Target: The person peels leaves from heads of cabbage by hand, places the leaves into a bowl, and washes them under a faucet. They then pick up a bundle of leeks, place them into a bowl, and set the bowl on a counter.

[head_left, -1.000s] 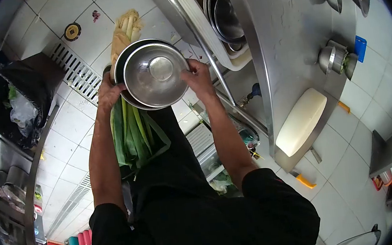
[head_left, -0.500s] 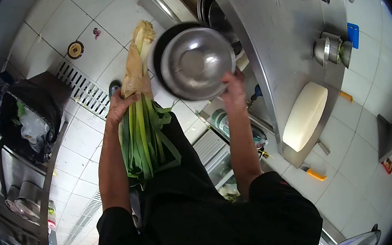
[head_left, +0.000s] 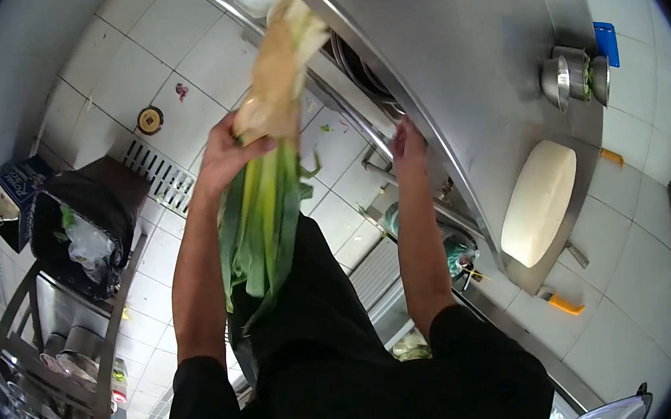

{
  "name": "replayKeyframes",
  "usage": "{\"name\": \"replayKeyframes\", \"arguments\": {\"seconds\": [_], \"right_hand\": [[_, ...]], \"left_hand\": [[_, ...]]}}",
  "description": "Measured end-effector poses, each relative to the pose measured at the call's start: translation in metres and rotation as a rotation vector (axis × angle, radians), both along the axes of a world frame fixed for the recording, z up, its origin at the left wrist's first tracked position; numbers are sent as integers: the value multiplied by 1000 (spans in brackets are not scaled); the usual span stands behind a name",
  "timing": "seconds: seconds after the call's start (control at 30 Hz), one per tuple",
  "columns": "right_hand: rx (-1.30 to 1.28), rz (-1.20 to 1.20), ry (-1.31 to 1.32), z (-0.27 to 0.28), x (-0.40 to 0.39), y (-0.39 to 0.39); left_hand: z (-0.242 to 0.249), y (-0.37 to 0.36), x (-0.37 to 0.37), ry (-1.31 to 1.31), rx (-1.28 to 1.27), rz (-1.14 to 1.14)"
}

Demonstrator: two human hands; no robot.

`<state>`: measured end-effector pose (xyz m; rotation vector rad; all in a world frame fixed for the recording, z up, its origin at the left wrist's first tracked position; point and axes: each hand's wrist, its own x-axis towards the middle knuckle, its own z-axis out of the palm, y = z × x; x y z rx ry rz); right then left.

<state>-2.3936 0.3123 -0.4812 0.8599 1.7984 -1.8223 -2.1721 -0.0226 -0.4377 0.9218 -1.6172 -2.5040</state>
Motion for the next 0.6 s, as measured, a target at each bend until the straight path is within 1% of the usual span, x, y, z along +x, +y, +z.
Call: {"name": "replayKeyframes", "arguments": {"seconds": [0.03,0.1,0.13,0.17,0.2,0.23,0.27,0.3,0.33,0.43,0.53,0.6], "right_hand": [[-33,58,-53,2,15,14],[3,-20,-120,26,70,14],[-113,85,-155,8,91,51],[96,47,-274,6,118,67],[175,-6,-251,16,141,70],[179,-5,-439,20,158,92],[128,45,-413,16,182,117],[219,129,-506,11,202,145],[375,211,-492,31,222,145],[373,336,-630,33,276,202],[372,351,-787,41,297,223],[357,382,-837,40,292,225]], "left_hand": [[4,-3,-28,37,-22,-32],[15,-9,-87,75,-113,-115],[5,-13,-118,40,-239,-182],[-6,-15,-148,4,-363,-247],[-6,-18,-179,3,-449,-303],[-5,-18,-206,-1,-533,-362],[-2,-19,-228,-26,-624,-420],[-1,-17,-245,-50,-723,-471],[-2,-14,-257,-81,-826,-513],[-3,-5,-273,-145,-1073,-588],[-6,4,-270,-184,-1235,-593],[-4,9,-264,-195,-1300,-568]]}}
